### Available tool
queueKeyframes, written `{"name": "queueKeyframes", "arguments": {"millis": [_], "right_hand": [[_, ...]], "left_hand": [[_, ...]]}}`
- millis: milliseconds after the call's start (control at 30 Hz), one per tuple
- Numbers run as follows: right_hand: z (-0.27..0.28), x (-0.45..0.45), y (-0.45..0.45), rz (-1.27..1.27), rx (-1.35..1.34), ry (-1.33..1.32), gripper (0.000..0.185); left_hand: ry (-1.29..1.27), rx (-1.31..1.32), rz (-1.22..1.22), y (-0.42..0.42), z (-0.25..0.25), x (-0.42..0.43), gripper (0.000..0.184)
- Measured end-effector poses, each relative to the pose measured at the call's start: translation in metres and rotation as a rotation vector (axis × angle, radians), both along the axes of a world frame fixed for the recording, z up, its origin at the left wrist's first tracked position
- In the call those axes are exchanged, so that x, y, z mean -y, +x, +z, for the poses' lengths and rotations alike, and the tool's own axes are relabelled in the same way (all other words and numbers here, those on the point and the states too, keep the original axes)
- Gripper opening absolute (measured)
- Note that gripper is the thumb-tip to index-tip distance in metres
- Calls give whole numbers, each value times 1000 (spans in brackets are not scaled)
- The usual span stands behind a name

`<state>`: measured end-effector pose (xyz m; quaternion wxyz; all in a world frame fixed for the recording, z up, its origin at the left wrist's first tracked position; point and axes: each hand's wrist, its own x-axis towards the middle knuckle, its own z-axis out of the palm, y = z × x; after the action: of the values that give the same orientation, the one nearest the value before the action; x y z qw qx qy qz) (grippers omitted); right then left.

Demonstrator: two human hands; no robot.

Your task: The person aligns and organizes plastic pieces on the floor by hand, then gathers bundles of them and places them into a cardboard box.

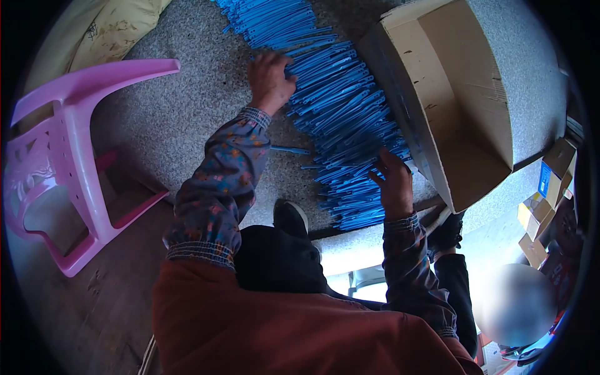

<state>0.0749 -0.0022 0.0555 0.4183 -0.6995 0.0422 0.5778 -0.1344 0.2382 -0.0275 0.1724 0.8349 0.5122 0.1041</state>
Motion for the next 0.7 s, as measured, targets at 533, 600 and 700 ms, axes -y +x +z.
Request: {"name": "queueKeyframes", "arguments": {"millis": [533,600,700], "right_hand": [[-9,17,3,-83,-27,64,50],[-10,19,3,-85,-20,78,49],[-13,19,3,-87,-29,90,48]], "left_hand": [[-504,453,331,-28,14,-8,23],[-608,809,531,-37,29,-8,22],[-853,1290,709,-36,45,15,18]]}}
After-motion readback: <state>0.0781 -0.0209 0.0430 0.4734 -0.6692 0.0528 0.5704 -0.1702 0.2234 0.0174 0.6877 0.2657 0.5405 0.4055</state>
